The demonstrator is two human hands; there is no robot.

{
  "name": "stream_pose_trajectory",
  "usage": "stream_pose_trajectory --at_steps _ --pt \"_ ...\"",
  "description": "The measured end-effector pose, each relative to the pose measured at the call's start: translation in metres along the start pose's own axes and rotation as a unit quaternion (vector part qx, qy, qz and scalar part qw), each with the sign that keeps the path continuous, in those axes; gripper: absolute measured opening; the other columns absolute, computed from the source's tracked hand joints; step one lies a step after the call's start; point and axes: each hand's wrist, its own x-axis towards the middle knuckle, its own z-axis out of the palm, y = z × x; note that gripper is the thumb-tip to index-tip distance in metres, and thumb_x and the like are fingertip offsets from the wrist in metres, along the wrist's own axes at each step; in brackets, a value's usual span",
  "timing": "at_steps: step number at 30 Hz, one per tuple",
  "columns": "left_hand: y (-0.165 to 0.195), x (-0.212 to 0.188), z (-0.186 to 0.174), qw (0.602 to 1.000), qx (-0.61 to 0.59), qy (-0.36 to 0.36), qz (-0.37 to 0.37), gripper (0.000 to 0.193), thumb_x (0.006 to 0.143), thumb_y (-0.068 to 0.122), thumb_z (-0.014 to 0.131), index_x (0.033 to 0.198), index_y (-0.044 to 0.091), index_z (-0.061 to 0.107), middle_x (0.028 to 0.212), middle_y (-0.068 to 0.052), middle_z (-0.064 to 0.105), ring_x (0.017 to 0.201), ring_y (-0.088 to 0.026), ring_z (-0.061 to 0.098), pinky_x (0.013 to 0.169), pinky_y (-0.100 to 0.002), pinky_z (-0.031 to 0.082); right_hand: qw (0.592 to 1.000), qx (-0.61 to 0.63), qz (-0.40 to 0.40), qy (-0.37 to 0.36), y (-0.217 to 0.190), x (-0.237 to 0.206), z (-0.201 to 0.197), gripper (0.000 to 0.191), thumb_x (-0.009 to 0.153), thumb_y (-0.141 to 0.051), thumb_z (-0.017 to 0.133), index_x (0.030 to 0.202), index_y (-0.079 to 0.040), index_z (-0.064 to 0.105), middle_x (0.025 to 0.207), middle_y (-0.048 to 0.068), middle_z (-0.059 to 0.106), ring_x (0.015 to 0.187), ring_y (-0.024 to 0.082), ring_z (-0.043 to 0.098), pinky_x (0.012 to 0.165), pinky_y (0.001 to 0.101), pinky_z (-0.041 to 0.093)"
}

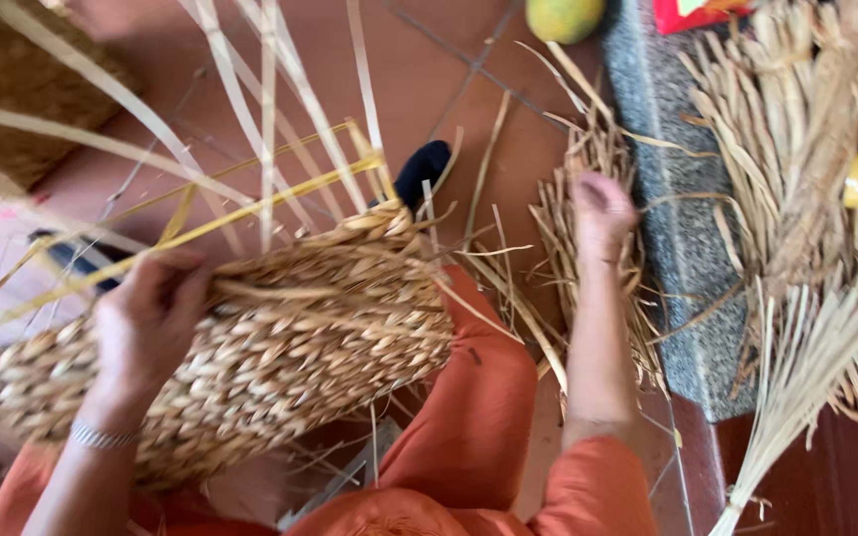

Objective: The person sits on the floor weaving a water hyacinth basket around a bamboo frame, folding and tucking strands over the rim and pulling new strands from a pile beside them to continue the weave. They work the strands by hand one at a time, tightening the weave along the basket edge.

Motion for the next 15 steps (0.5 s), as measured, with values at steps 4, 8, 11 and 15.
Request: stream_pose_trajectory --at_steps 4,8,11,15 --pt "0.002 0.006 0.011 0.999 -0.006 0.015 0.047 0.02 0.096 0.004 0.071 0.115 0.003 0.064 0.092 -0.01 0.075 0.079 -0.011 0.072 0.067 -0.027 0.057 0.984 0.119 -0.129 -0.001 -0.099 -0.025 0.023 0.023 0.096 0.008 0.078 0.113 -0.004 0.067 0.104 0.001 0.069 0.092 0.009 0.062 0.086 0.0231 0.054" --pt "-0.002 0.005 0.021 0.977 0.105 0.082 0.164 0.013 0.092 0.002 0.076 0.1 0.006 0.067 0.095 -0.014 0.071 0.078 -0.026 0.07 0.065 -0.037 0.057 0.955 -0.023 -0.201 -0.215 -0.189 -0.089 0.079 0.012 0.098 0.005 0.073 0.107 -0.002 0.069 0.106 0.004 0.063 0.07 0.006 0.048 0.058 0.0175 0.039" --pt "-0.009 0.003 0.031 0.967 0.119 0.107 0.198 0.014 0.091 0.004 0.077 0.099 0.009 0.066 0.092 -0.009 0.069 0.083 -0.025 0.07 0.07 -0.039 0.058 0.884 0.013 -0.298 -0.359 -0.213 -0.127 0.138 0.011 0.097 0.004 0.07 0.106 0.0 0.069 0.105 0.007 0.063 0.088 0.014 0.066 0.071 0.0251 0.059" --pt "-0.018 -0.001 0.042 0.96 0.101 0.098 0.241 0.015 0.091 0.005 0.075 0.099 0.007 0.062 0.107 -0.01 0.071 0.095 -0.025 0.072 0.077 -0.038 0.059 0.861 -0.069 -0.335 -0.376 -0.206 -0.158 0.198 0.016 0.09 -0.002 0.08 0.103 0.0 0.071 0.096 0.007 0.066 0.078 0.015 0.066 0.064 0.0269 0.058"
